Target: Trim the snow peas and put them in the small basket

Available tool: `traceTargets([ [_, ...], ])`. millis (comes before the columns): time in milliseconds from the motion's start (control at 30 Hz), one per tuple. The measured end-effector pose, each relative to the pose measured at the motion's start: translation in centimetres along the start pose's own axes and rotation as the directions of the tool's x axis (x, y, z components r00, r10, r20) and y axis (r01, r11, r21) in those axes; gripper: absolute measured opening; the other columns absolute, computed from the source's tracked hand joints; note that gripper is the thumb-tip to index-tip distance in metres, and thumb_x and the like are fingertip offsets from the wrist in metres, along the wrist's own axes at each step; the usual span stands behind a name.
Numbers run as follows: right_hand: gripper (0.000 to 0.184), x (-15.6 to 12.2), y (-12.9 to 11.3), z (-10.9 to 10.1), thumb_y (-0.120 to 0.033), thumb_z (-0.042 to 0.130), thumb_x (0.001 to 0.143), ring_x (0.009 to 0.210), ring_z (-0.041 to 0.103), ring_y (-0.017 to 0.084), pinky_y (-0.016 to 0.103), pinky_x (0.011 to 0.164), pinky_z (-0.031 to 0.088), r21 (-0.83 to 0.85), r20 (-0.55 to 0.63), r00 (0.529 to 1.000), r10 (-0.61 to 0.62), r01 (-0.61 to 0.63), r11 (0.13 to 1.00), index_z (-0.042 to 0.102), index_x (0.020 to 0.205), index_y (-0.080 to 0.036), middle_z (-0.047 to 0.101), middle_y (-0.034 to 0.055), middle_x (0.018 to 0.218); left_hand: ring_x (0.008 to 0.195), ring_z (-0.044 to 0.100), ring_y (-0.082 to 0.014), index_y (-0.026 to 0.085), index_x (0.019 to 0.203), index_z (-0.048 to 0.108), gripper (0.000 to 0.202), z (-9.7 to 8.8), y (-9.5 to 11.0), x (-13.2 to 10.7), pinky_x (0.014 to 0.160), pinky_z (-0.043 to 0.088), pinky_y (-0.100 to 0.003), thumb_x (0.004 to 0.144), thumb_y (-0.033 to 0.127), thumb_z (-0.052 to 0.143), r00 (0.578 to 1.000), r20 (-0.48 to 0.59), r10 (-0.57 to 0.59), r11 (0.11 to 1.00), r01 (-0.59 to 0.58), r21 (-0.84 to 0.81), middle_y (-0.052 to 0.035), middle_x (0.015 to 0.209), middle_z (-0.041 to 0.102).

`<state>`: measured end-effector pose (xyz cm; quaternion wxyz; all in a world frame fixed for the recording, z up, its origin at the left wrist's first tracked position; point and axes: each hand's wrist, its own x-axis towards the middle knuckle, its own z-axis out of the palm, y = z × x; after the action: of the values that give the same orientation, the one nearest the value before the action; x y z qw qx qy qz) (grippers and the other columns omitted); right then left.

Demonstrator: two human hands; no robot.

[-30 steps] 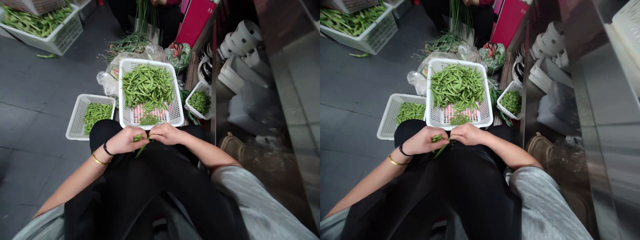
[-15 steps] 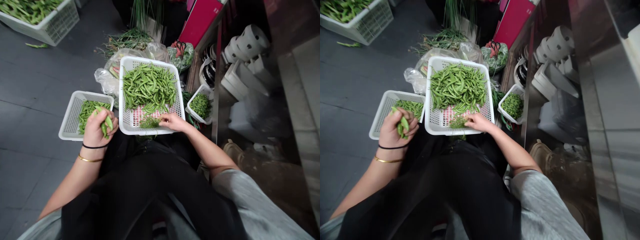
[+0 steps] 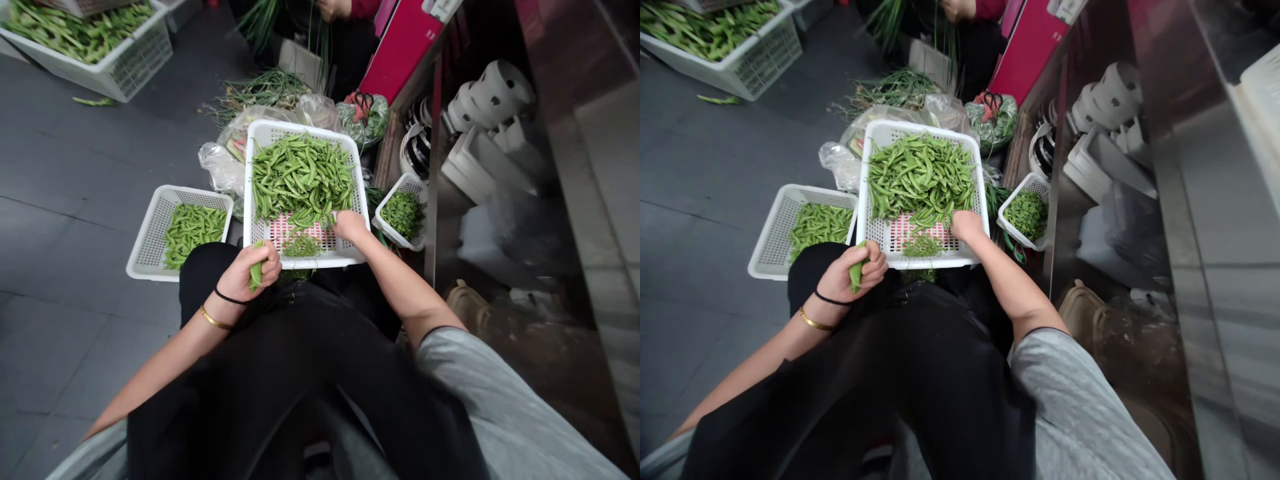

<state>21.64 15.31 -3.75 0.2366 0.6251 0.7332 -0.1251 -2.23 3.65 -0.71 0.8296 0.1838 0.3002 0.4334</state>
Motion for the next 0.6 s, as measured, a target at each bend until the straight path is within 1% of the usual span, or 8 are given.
traceTargets([
  [100, 0.037, -2.0, 0.8, 0.5, -0.027, 0.038, 0.092, 0.108, 0.06, 0.028, 0.031, 0.087, 0.046, 0.044, -0.149, 0.989, 0.004, 0.003, 0.999, 0.06, 0.116, -0.009, 0.065, 0.0193, 0.114, 0.036, 0.034, -0.0039, 0.015, 0.061, 0.045, 0.032, 0.8, -0.8, 0.2, 0.033, 0.023, -0.014, 0.067, 0.025, 0.075, 0.997, -0.073, -0.004, 0.997, 0.01, 0.082, 0.0063, 0.045, 0.038],
  [133, 0.037, -2.2, 1.0, 0.7, -0.027, 0.037, 0.092, 0.108, 0.06, 0.027, 0.031, 0.087, 0.046, 0.069, -0.164, 0.986, 0.02, -0.009, 0.998, 0.06, 0.116, -0.01, 0.065, 0.0187, 0.114, 0.036, 0.036, -0.0042, 0.015, 0.062, 0.046, 0.031, 1.2, -1.0, 0.4, 0.033, 0.024, -0.014, 0.067, 0.025, 0.075, 0.997, -0.074, -0.011, 0.995, 0.018, 0.095, 0.0062, 0.045, 0.04],
  [167, 0.037, -2.1, 1.2, 0.9, -0.027, 0.038, 0.092, 0.109, 0.06, 0.027, 0.03, 0.087, 0.046, 0.093, -0.154, 0.987, 0.044, -0.03, 0.995, 0.06, 0.116, -0.009, 0.065, 0.0191, 0.114, 0.037, 0.038, -0.0048, 0.015, 0.065, 0.048, 0.029, 1.5, -1.2, 0.4, 0.033, 0.024, -0.014, 0.067, 0.025, 0.075, 0.998, -0.064, -0.021, 0.994, 0.028, 0.106, 0.0056, 0.046, 0.042],
  [233, 0.037, -1.1, 1.3, 1.1, -0.027, 0.041, 0.091, 0.11, 0.06, 0.027, 0.029, 0.087, 0.046, 0.129, -0.089, 0.992, 0.089, -0.077, 0.989, 0.061, 0.115, -0.006, 0.063, 0.0215, 0.117, 0.039, 0.043, -0.0063, 0.014, 0.071, 0.053, 0.027, 2.0, -1.5, 0.5, 0.033, 0.025, -0.014, 0.065, 0.027, 0.077, 0.998, -0.046, -0.04, 0.989, 0.046, 0.141, 0.0039, 0.049, 0.048],
  [333, 0.035, 1.2, 0.8, 1.2, -0.023, 0.052, 0.086, 0.11, 0.061, 0.025, 0.026, 0.088, 0.046, 0.16, -0.016, 0.995, 0.095, -0.091, 0.983, 0.064, 0.113, -0.005, 0.063, 0.0221, 0.117, 0.039, 0.045, -0.0066, 0.013, 0.075, 0.056, 0.029, 2.6, -1.6, 0.1, 0.033, 0.028, -0.015, 0.063, 0.026, 0.078, 0.997, -0.042, -0.059, 0.978, 0.066, 0.198, 0.0026, 0.052, 0.053],
  [467, 0.036, 3.3, -0.3, 1.1, -0.017, 0.06, 0.079, 0.102, 0.064, 0.021, 0.022, 0.084, 0.046, 0.194, 0.066, 0.995, 0.078, -0.089, 0.977, 0.065, 0.112, -0.004, 0.068, 0.0207, 0.107, 0.037, 0.038, -0.0042, 0.014, 0.069, 0.052, 0.029, 2.2, -1.3, -0.5, 0.033, 0.026, -0.014, 0.065, 0.025, 0.078, 0.996, -0.055, -0.07, 0.982, 0.079, 0.172, 0.0059, 0.046, 0.045],
  [567, 0.028, 3.8, -0.1, 0.5, -0.019, 0.055, 0.083, 0.084, 0.068, 0.018, 0.021, 0.075, 0.048, 0.219, 0.122, 0.99, 0.068, -0.094, 0.971, 0.069, 0.1, -0.002, 0.072, 0.019, 0.091, 0.036, 0.034, -0.0036, 0.014, 0.066, 0.05, 0.03, 1.4, -1.0, -0.5, 0.032, 0.022, -0.013, 0.064, 0.026, 0.078, 0.993, -0.095, -0.066, 0.99, 0.077, 0.118, 0.007, 0.044, 0.04],
  [600, 0.029, 3.8, 0.2, 0.1, -0.021, 0.052, 0.085, 0.077, 0.068, 0.018, 0.021, 0.071, 0.048, 0.229, 0.135, 0.989, 0.067, -0.097, 0.969, 0.07, 0.096, -0.001, 0.072, 0.0184, 0.087, 0.035, 0.034, -0.0035, 0.014, 0.065, 0.049, 0.031, 1.1, -0.9, -0.4, 0.032, 0.022, -0.013, 0.064, 0.026, 0.078, 0.993, -0.104, -0.062, 0.992, 0.072, 0.105, 0.0071, 0.044, 0.04],
])
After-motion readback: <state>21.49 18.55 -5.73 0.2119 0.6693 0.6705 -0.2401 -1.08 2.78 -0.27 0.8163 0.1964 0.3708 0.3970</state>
